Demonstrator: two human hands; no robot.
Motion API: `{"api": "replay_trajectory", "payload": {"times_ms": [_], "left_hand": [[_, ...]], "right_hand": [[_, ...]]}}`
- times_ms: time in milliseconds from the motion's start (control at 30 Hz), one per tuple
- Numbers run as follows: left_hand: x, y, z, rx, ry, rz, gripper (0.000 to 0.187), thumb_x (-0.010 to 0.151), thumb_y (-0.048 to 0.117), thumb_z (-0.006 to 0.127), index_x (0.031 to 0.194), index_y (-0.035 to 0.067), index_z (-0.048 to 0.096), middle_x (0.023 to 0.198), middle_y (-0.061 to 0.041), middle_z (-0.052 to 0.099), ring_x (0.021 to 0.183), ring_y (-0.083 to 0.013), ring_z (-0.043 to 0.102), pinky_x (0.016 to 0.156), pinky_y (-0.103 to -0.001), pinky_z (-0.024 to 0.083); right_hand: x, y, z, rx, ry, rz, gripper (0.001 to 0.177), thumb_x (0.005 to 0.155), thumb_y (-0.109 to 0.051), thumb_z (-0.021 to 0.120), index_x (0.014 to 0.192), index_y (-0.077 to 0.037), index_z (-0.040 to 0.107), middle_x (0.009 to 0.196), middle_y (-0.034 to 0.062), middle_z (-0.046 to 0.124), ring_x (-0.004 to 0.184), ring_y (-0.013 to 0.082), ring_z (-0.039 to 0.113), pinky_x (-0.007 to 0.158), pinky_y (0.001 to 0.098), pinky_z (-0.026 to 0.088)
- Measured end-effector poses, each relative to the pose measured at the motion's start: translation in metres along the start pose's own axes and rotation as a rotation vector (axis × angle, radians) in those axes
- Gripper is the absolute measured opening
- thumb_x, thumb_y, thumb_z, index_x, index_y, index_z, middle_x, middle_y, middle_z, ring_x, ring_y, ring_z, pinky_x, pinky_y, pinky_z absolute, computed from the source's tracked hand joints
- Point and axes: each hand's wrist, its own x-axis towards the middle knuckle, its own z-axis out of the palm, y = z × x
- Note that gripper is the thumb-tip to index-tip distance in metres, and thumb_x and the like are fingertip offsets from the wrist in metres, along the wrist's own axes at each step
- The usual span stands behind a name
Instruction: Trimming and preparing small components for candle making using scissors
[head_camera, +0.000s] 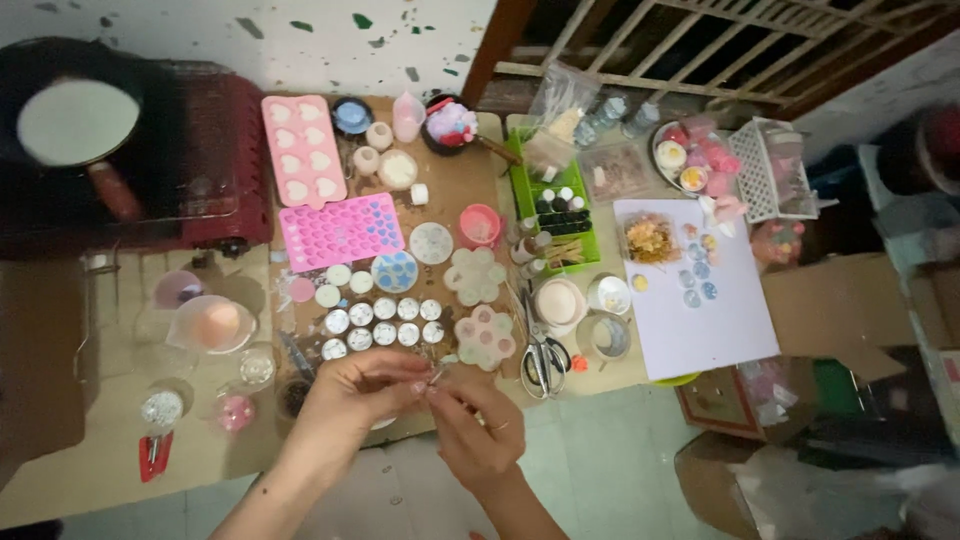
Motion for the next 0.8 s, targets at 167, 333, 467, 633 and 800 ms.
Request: {"api": "replay_trajectory", "payload": {"times_ms": [167,333,467,633,800], "left_hand": [[0.015,-0.019,0.01,-0.128,0.013,-0.106,0.032,0.084,-0.017,0.071,0.115,-0.011,0.076,0.09,-0.023,0.078,0.073,-0.0231,0.068,0.066,-0.029,0.053],[0.02,-0.03,0.042,-0.114,0.107,-0.143,0.032,0.086,-0.013,0.07,0.117,-0.006,0.071,0.099,-0.02,0.073,0.083,-0.0248,0.067,0.074,-0.034,0.057],[0.024,-0.026,0.068,-0.171,0.255,-0.103,0.037,0.085,-0.015,0.07,0.12,-0.007,0.066,0.1,-0.025,0.072,0.082,-0.0305,0.07,0.075,-0.036,0.06],[0.017,-0.032,0.097,-0.081,0.27,0.127,0.04,0.081,-0.015,0.073,0.118,-0.004,0.066,0.093,-0.023,0.081,0.078,-0.027,0.077,0.071,-0.035,0.064],[0.005,-0.04,0.119,0.049,0.247,0.437,0.042,0.079,-0.012,0.075,0.118,0.0,0.066,0.093,-0.014,0.085,0.075,-0.0199,0.08,0.07,-0.03,0.069]], "right_hand": [[-0.018,0.011,-0.014,-0.067,-0.057,0.046,0.015,0.076,0.006,0.08,0.088,0.004,0.073,0.102,0.0104,0.073,0.071,0.0186,0.061,0.064,0.0285,0.052],[-0.026,0.037,-0.046,0.027,-0.169,0.311,0.017,0.076,0.004,0.072,0.092,-0.002,0.072,0.102,0.0073,0.072,0.081,0.0183,0.066,0.069,0.028,0.053],[-0.055,0.103,-0.068,0.098,-0.006,0.742,0.015,0.079,0.004,0.075,0.093,-0.002,0.075,0.098,0.004,0.07,0.07,0.0102,0.059,0.056,0.0213,0.048],[-0.02,0.062,-0.087,0.238,-0.107,0.654,0.041,0.075,0.007,0.078,0.113,-0.004,0.068,0.101,0.0058,0.069,0.076,0.0125,0.065,0.059,0.0228,0.054],[0.001,0.044,-0.082,0.126,0.009,0.438,0.033,0.073,0.005,0.08,0.103,-0.004,0.073,0.101,0.0072,0.071,0.069,0.0113,0.064,0.055,0.0204,0.055]]}}
